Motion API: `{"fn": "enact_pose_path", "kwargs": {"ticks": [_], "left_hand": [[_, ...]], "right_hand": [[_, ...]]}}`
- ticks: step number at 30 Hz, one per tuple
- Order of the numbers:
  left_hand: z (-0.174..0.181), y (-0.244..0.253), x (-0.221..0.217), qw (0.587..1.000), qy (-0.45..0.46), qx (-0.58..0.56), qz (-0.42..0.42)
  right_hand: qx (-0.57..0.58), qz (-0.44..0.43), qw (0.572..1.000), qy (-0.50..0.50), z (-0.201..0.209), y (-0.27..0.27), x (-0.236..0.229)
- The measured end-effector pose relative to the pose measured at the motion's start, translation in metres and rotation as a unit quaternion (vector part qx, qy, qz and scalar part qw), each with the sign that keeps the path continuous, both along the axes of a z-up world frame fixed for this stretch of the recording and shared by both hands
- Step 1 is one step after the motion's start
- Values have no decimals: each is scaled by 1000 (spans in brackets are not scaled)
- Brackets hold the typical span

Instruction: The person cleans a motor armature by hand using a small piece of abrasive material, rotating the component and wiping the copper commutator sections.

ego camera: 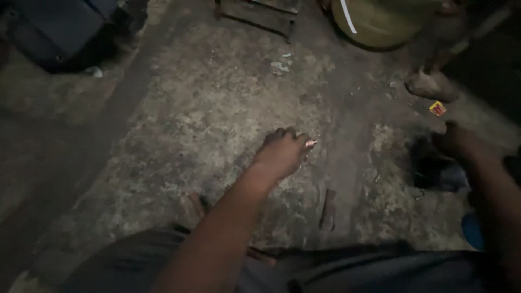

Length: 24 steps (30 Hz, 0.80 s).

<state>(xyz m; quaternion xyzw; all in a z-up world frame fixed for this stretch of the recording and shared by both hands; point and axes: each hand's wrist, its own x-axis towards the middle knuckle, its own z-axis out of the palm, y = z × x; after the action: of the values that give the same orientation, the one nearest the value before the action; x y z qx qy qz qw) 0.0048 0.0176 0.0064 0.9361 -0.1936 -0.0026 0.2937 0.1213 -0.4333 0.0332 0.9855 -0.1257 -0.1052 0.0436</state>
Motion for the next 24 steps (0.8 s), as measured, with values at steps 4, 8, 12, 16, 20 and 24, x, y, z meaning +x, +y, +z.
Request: {"fn": "enact_pose_path", "kwargs": {"ticks": [4,8,12,16,20,24], "left_hand": [[-1,4,9,1000,4,9,14],[-2,6,8,1000,8,-3,17],[2,0,8,999,46,9,14],[12,4,2,990,74,113,-31],[20,9,4,988,44,125,-81],[10,22,-5,985,46,115,-116]], "right_hand": [[22,-33,999,23,-21,-3,15],[38,-28,998,28,-25,12,28],[55,-22,998,34,-24,9,25],[86,-4,996,36,-20,29,13],[166,57,984,13,24,84,13],[299,100,944,96,62,168,-27]]}}
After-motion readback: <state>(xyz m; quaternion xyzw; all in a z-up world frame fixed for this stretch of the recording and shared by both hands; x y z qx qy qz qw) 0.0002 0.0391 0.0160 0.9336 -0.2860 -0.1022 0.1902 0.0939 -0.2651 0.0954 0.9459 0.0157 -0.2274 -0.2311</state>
